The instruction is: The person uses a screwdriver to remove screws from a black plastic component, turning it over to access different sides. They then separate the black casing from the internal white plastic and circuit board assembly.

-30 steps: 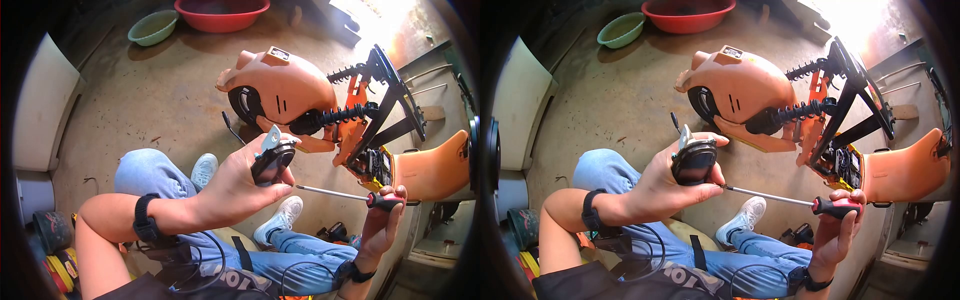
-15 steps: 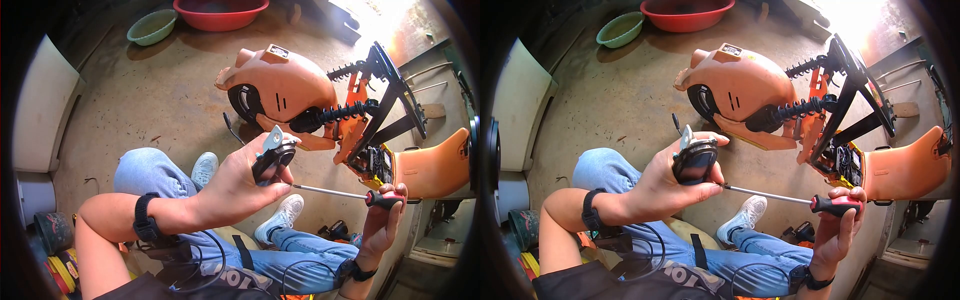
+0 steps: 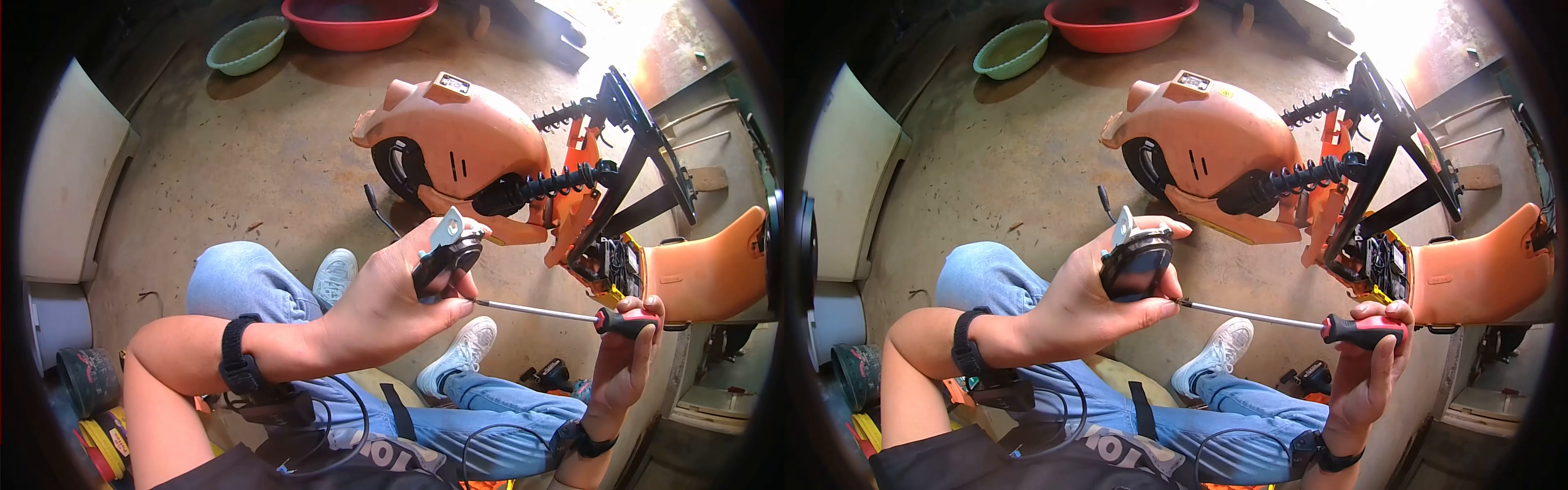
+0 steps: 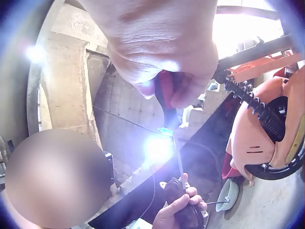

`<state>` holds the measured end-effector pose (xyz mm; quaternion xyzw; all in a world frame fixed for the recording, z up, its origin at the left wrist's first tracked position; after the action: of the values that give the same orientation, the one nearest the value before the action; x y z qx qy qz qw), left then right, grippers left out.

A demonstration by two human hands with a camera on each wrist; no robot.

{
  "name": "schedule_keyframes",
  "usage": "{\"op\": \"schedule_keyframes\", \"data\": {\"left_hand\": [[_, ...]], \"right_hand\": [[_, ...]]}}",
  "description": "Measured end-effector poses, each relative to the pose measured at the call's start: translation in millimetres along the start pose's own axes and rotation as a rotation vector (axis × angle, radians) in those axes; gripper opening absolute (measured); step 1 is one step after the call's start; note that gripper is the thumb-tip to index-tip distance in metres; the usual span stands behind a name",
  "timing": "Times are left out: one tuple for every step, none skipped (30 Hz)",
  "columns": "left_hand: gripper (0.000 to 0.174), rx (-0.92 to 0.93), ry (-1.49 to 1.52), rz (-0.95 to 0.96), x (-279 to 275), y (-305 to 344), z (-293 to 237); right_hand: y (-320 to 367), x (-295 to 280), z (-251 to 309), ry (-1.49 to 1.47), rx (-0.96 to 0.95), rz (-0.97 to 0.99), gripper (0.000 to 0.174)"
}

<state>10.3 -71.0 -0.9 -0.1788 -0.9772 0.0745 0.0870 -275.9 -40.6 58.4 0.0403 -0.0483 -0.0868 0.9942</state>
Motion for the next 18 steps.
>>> {"op": "schedule_keyframes", "data": {"left_hand": [[0.061,0.001,0.003,0.0,0.3,0.0,0.0],[0.061,0.001,0.003,0.0,0.5,0.1,0.0],[0.061,-0.003,0.006,-0.001,0.7,0.2,0.2],[0.061,-0.006,0.008,-0.002,0.7,0.2,0.5],[0.061,-0.006,0.009,-0.002,0.9,0.1,0.6],[0.061,-0.002,0.01,0.0,1.1,0.0,0.3],[0.061,0.002,0.011,0.001,1.3,-0.1,0.0],[0.061,0.002,0.011,0.001,1.5,-0.1,-0.2],[0.061,-0.002,0.014,0.0,1.8,0.1,-0.1],[0.061,-0.007,0.017,0.0,1.8,0.3,0.3],[0.061,-0.008,0.017,-0.001,1.9,0.6,0.7],[0.061,-0.004,0.017,-0.004,1.6,0.8,1.1],[0.061,0.0,0.017,-0.007,1.5,0.9,1.5],[0.061,-0.001,0.017,-0.007,1.8,1.3,3.6],[0.055,0.033,-0.011,-0.035,-1.2,0.9,2.9],[0.05,0.066,-0.04,-0.062,-4.3,0.5,0.9],[0.05,0.066,-0.039,-0.062,-4.8,-0.1,-1.1],[0.055,0.037,-0.039,-0.036,-3.3,-0.1,-2.1]], "right_hand": [[0.0,0.2,-0.1,0.0,0.0,0.0,0.049],[0.0,-0.6,-0.6,-0.002,0.002,-0.009,0.049],[0.0,-1.5,-0.9,-0.004,0.005,-0.018,0.05],[0.0,-1.4,-0.8,-0.004,0.005,-0.019,0.05],[-0.1,-1.3,-1.0,-0.008,0.007,-0.017,0.05],[-0.1,-1.1,-1.2,-0.012,0.01,-0.016,0.05],[-0.1,-1.5,-1.4,-0.012,0.01,-0.016,0.05],[-0.2,-1.5,-1.7,-0.006,0.011,-0.009,0.05],[-0.2,-1.2,-1.9,-0.001,0.012,-0.003,0.05],[-0.2,-1.1,-1.9,-0.001,0.013,-0.003,0.05],[-0.1,-1.0,-2.1,0.004,0.016,-0.004,0.051],[0.0,-0.9,-2.4,0.009,0.019,-0.005,0.051],[-0.1,-2.0,-2.7,0.009,0.02,-0.005,0.051],[-0.3,-1.9,-3.3,0.016,0.021,0.014,0.051],[-0.4,-1.0,-3.7,0.022,0.022,0.033,0.051],[-0.1,-1.0,-3.3,0.022,0.022,0.033,0.051],[0.5,1.8,-0.8,0.041,0.006,0.055,0.05],[1.2,4.5,1.2,0.059,-0.011,0.077,0.049]]}}
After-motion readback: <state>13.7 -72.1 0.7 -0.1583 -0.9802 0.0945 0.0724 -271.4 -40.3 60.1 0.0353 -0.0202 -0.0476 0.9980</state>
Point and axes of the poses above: each hand's wrist, its own y-axis away from the middle knuckle, its own x-axis out of the palm, z = x × y, the point moved 10 cm from there along -y, towards the middle knuckle, and after that the axes turned 15 degrees about x, right-handed, at the moved point
